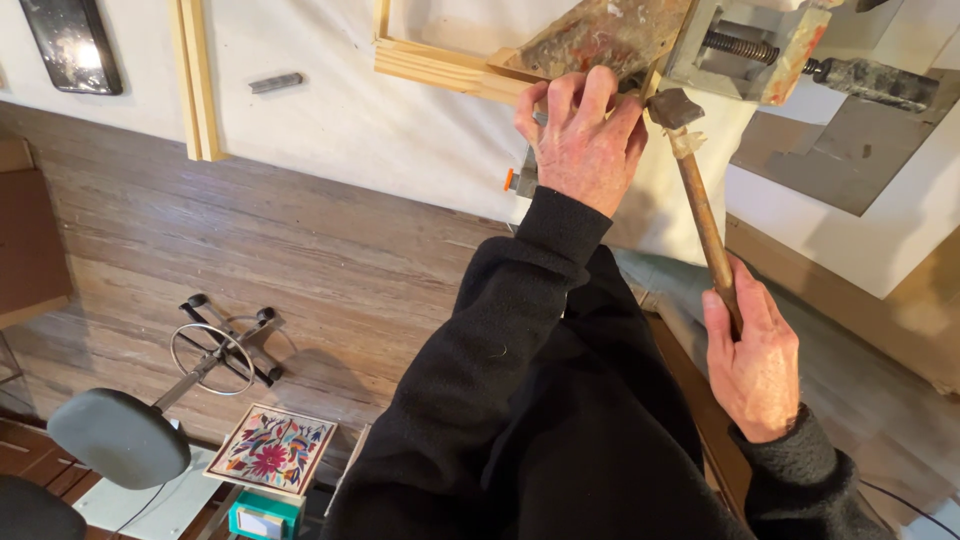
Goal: The recorder is assembling wooden frame components using glue, clamps, and a hammer.
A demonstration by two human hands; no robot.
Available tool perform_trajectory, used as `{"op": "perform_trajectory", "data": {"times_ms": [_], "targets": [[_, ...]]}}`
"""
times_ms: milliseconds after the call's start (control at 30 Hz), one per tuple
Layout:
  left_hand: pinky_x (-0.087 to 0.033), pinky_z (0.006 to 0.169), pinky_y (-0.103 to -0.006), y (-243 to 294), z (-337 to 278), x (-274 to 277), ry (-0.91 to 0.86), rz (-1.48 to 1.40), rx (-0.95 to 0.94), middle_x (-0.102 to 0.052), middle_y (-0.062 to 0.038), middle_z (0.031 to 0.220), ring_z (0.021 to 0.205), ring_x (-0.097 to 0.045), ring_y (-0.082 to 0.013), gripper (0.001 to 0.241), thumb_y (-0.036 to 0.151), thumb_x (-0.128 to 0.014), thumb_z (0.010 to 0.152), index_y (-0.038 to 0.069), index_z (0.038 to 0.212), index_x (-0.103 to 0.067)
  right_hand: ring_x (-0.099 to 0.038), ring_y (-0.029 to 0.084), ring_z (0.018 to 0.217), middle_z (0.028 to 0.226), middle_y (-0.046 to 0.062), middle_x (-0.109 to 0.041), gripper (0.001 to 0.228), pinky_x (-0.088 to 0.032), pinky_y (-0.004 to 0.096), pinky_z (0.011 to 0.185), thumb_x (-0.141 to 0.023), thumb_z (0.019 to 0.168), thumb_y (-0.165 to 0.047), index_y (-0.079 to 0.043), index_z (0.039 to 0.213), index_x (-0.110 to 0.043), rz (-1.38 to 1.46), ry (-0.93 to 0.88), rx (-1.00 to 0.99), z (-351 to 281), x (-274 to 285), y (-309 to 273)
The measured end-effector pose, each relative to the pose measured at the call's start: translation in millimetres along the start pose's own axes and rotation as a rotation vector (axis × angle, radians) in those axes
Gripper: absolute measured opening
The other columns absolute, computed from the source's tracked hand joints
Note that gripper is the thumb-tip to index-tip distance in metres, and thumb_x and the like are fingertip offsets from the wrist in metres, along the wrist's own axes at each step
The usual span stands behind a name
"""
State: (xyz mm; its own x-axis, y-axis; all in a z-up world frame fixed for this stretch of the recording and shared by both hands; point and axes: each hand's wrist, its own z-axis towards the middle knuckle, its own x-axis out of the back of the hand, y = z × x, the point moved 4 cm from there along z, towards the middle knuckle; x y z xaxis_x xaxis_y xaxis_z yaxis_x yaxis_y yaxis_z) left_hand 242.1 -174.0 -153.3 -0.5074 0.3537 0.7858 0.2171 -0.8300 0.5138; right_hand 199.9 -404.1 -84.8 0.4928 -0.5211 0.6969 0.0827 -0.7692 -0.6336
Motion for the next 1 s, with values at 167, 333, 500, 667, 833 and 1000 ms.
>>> {"op": "perform_trajectory", "data": {"times_ms": [167, 333, 500, 667, 833, 1000], "targets": [[-0.028, 0.113, -0.0559, 2.4, 0.4, 1.5, 0.007, -0.011, 0.012, -0.048, 0.003, 0.113, 0.121, -0.047, -0.0223, 0.017, 0.018, -0.082, 0.077, 0.016, 0.088, -0.068, -0.068, 0.04, 0.099, 0.119, 0.026, -0.067, 0.041, -0.054, 0.042, 0.086, -0.061, 0.107, -0.014, 0.001, 0.145, -0.054, -0.072, 0.026, 0.015, -4.0, 3.4, 3.9], [-0.029, 0.111, -0.0538, 2.0, 0.5, 3.3, -0.008, -0.003, 0.02, -0.047, 0.003, 0.111, 0.12, -0.048, -0.0212, 0.017, 0.017, -0.082, 0.078, 0.016, 0.087, -0.067, -0.067, 0.042, 0.101, 0.119, 0.027, -0.067, 0.04, -0.054, 0.043, 0.086, -0.061, 0.108, -0.013, 0.002, 0.144, -0.055, -0.072, 0.032, 0.015, -6.1, 4.1, -0.2], [-0.029, 0.113, -0.0556, 1.2, -0.2, -0.4, 0.02, 0.004, 0.013, -0.048, 0.003, 0.112, 0.119, -0.047, -0.022, 0.015, 0.015, -0.081, 0.079, 0.015, 0.087, -0.068, -0.068, 0.041, 0.099, 0.117, 0.027, -0.067, 0.04, -0.054, 0.043, 0.085, -0.061, 0.107, -0.013, 0.001, 0.144, -0.056, -0.075, 0.029, 0.018, -3.5, 8.0, -4.6], [-0.029, 0.112, -0.0547, 4.4, 3.4, 5.6, 0.009, -0.01, 0.006, -0.049, 0.003, 0.111, 0.119, -0.048, -0.0223, 0.016, 0.016, -0.081, 0.077, 0.015, 0.085, -0.067, -0.068, 0.04, 0.093, 0.114, 0.027, -0.067, 0.039, -0.054, 0.042, 0.082, -0.063, 0.107, -0.014, -0.001, 0.143, -0.058, -0.074, 0.044, -0.034, -4.9, 8.0, 0.9], [-0.032, 0.113, -0.0532, 2.4, -1.3, 3.5, 0.021, 0.008, -0.013, -0.049, 0.003, 0.11, 0.119, -0.049, -0.0202, 0.015, 0.014, -0.082, 0.079, 0.015, 0.086, -0.068, -0.067, 0.034, 0.09, 0.11, 0.023, -0.067, 0.039, -0.054, 0.039, 0.082, -0.061, 0.108, -0.015, -0.002, 0.145, -0.057, -0.054, 0.07, -0.015, -14.5, 19.1, 1.3], [-0.032, 0.116, -0.0498, -17.1, -17.4, -5.4, -0.017, -0.018, -0.09, -0.05, 0.001, 0.129, 0.131, -0.048, -0.0198, 0.036, 0.015, -0.087, 0.092, 0.018, 0.122, -0.068, -0.061, 0.022, 0.077, 0.095, 0.016, -0.065, 0.041, -0.052, 0.034, 0.078, -0.06, 0.108, -0.017, -0.002, 0.146, -0.058, 0.0, 0.077, -0.099, -24.1, 25.0, 2.8]]}}
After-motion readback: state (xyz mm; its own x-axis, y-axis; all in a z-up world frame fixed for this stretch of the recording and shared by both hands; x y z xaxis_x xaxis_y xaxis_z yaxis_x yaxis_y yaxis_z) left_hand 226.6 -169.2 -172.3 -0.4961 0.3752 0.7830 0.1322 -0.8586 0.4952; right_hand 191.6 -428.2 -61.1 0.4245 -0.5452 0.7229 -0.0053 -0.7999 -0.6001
